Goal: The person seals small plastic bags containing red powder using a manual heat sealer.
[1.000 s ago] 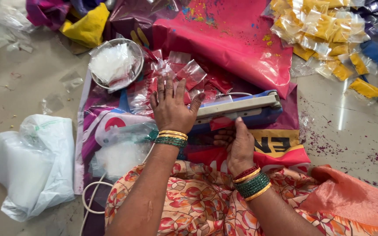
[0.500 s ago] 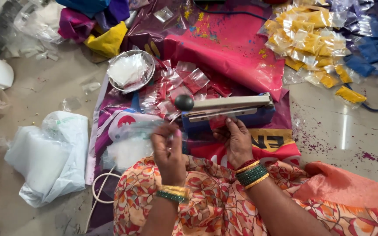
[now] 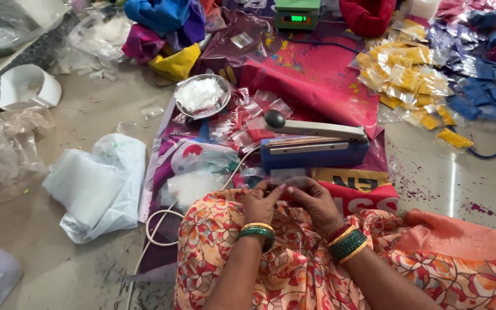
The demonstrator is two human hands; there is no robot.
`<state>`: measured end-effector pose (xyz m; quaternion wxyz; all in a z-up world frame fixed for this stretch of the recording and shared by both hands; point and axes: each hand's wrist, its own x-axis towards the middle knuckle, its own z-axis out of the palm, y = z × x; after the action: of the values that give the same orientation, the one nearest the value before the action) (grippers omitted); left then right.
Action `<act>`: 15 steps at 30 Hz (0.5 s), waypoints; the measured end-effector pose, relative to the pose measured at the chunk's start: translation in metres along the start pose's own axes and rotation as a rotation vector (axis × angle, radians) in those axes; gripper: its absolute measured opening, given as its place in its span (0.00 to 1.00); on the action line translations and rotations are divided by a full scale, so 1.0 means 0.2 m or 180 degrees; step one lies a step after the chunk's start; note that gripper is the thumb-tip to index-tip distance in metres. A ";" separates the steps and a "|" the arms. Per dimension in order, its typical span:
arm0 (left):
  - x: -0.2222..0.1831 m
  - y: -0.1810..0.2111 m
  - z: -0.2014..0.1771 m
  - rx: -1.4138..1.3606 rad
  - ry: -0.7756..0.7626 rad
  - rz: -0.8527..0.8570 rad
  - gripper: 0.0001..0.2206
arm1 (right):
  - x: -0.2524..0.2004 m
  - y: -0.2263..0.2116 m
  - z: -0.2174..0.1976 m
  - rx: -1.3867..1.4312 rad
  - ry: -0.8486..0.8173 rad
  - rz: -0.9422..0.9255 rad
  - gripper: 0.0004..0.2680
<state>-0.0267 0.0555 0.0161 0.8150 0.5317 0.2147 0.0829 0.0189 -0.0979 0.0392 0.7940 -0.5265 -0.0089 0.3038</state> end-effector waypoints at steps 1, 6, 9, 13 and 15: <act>-0.02 0.01 0.00 -0.0002 0.0019 0.0020 0.05 | 0.01 0.04 -0.04 -0.0005 -0.0027 0.0000 0.08; -0.08 0.02 0.00 0.0449 -0.0072 0.0330 0.04 | 0.05 0.14 -0.14 -0.0112 0.0012 -0.0356 0.04; -0.13 0.11 -0.02 0.0913 0.0149 0.0513 0.03 | 0.05 0.14 -0.14 -0.0291 -0.0065 -0.0385 0.04; -0.19 0.22 -0.05 0.1460 0.0448 0.0638 0.04 | 0.02 0.14 -0.08 -0.0386 -0.0145 -0.0326 0.04; -0.19 0.22 -0.07 0.1461 0.0583 0.0676 0.04 | 0.03 0.16 -0.07 -0.0359 -0.0299 -0.0297 0.04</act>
<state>-0.0625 0.0714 0.0607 0.6370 0.7125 0.2437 0.1649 0.0130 -0.0988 0.0043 0.7751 -0.5545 -0.0877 0.2898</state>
